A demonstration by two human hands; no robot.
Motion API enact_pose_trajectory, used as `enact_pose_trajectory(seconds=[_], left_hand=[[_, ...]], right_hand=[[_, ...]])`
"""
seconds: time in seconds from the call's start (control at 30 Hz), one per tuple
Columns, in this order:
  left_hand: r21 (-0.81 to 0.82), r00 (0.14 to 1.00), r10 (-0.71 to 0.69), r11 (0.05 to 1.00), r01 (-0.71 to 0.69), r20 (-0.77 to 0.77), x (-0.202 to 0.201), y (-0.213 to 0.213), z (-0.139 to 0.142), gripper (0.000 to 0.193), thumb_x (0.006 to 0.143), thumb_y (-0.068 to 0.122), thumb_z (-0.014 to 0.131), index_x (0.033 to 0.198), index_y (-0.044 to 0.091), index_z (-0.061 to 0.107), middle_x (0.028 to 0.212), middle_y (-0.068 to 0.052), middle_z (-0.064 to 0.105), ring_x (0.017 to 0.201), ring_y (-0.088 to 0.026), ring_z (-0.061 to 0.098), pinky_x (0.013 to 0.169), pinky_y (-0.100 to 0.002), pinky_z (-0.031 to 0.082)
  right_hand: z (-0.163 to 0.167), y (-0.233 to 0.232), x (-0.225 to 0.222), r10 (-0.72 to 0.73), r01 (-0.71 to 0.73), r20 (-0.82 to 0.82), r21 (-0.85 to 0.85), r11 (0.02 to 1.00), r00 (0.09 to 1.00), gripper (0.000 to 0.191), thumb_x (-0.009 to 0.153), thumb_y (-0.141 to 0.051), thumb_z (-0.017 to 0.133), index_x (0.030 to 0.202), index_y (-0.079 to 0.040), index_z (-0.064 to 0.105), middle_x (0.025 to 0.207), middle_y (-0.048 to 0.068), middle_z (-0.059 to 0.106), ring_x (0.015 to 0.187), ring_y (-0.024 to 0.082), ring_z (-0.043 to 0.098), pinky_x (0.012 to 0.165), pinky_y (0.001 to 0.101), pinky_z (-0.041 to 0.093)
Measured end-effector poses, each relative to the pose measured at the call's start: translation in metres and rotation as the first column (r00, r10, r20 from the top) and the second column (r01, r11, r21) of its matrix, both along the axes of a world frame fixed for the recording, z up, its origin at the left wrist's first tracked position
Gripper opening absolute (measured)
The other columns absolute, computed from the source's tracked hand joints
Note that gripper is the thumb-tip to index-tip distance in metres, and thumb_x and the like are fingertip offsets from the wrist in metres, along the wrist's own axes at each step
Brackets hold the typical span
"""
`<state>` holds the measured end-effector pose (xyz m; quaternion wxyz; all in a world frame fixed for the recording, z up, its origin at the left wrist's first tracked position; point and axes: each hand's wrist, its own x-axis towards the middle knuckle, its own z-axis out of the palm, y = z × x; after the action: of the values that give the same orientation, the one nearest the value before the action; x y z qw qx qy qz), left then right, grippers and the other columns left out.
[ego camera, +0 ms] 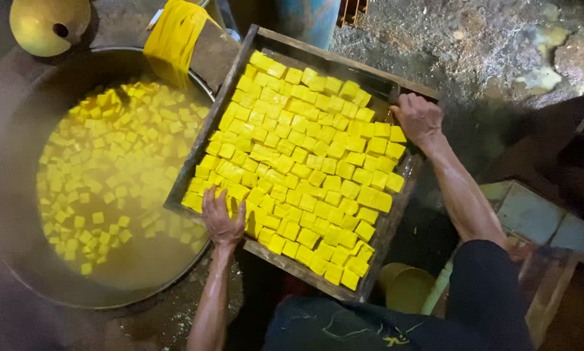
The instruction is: The person uses a slotted skimmer to scoop yellow tofu cubes out of a large vat of hot turmeric water and transfers them into square wooden draining trays, occasionally steadying the trays by hand and arranging the cubes as the trays fill.
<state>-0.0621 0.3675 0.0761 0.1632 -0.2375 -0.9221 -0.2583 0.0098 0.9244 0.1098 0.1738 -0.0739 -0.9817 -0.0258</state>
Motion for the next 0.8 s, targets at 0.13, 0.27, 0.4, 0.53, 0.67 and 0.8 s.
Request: enact_pose_trajectory(seconds=[0.13, 0.27, 0.4, 0.53, 0.67, 0.8], left_hand=[[-0.008, 1.0, 0.006, 1.0, -0.006, -0.005, 0.0, 0.0, 0.002, 0.054, 0.087, 0.032, 0.078, 0.128, 0.001, 0.061, 0.148, -0.024, 0.05, 0.141, -0.045, 0.043, 0.117, -0.057, 0.036], [0.006, 1.0, 0.011, 1.0, -0.011, -0.011, 0.001, 0.0, 0.003, 0.054, 0.088, 0.032, 0.078, 0.128, 0.001, 0.061, 0.148, -0.024, 0.05, 0.141, -0.046, 0.044, 0.118, -0.057, 0.036], [0.075, 1.0, 0.023, 0.997, -0.023, -0.005, -0.005, -0.001, -0.001, 0.052, 0.087, 0.031, 0.078, 0.127, 0.001, 0.061, 0.146, -0.025, 0.052, 0.139, -0.046, 0.045, 0.117, -0.057, 0.037], [0.272, 0.999, 0.034, 0.962, -0.026, -0.025, -0.021, -0.014, -0.01, 0.05, 0.084, 0.029, 0.08, 0.124, 0.005, 0.063, 0.138, -0.02, 0.061, 0.135, -0.041, 0.055, 0.115, -0.056, 0.045], [0.404, 0.988, 0.145, 0.902, -0.151, 0.045, -0.028, -0.056, -0.026, 0.05, 0.094, 0.033, 0.072, 0.134, 0.007, 0.058, 0.147, -0.02, 0.057, 0.141, -0.041, 0.051, 0.12, -0.052, 0.039], [0.279, 0.95, 0.29, 0.908, -0.312, 0.117, -0.032, -0.151, -0.043, 0.06, 0.092, 0.036, 0.072, 0.142, 0.008, 0.054, 0.149, -0.02, 0.053, 0.142, -0.037, 0.047, 0.122, -0.054, 0.035]], right_hand=[[-0.003, -0.014, 0.006, 0.136, -0.135, -0.058, 0.017, 0.991, 0.989, 0.028, 0.096, -0.032, 0.075, 0.097, -0.008, 0.061, 0.084, 0.008, 0.061, 0.075, 0.026, 0.067, 0.062, 0.0378, 0.054], [-0.002, -0.003, 0.023, 0.025, -0.024, -0.021, 0.041, 0.999, 0.999, 0.026, 0.1, -0.031, 0.076, 0.099, -0.009, 0.062, 0.084, 0.008, 0.062, 0.072, 0.024, 0.066, 0.057, 0.0373, 0.053], [0.001, 0.013, 0.057, 0.017, -0.019, 0.025, 0.073, 0.997, 1.0, 0.027, 0.101, -0.033, 0.074, 0.1, -0.009, 0.062, 0.091, 0.01, 0.064, 0.082, 0.029, 0.068, 0.063, 0.0395, 0.053], [0.005, -0.021, 0.053, -0.105, 0.091, 0.139, 0.102, 0.991, 0.985, 0.029, 0.113, -0.03, 0.067, 0.094, -0.007, 0.067, 0.093, 0.013, 0.07, 0.084, 0.031, 0.068, 0.071, 0.0415, 0.053], [0.012, -0.132, 0.009, -0.083, -0.032, -0.252, -0.423, 0.906, 0.964, 0.018, 0.109, -0.006, 0.054, 0.116, 0.001, 0.068, 0.103, 0.014, 0.074, 0.089, 0.021, 0.071, 0.08, 0.0371, 0.059], [-0.001, -0.292, -0.042, -0.085, -0.469, -0.524, -0.815, 0.341, 0.848, 0.022, 0.113, -0.013, 0.055, 0.093, -0.004, 0.056, 0.081, 0.01, 0.057, 0.06, 0.015, 0.052, 0.053, 0.0296, 0.047]])
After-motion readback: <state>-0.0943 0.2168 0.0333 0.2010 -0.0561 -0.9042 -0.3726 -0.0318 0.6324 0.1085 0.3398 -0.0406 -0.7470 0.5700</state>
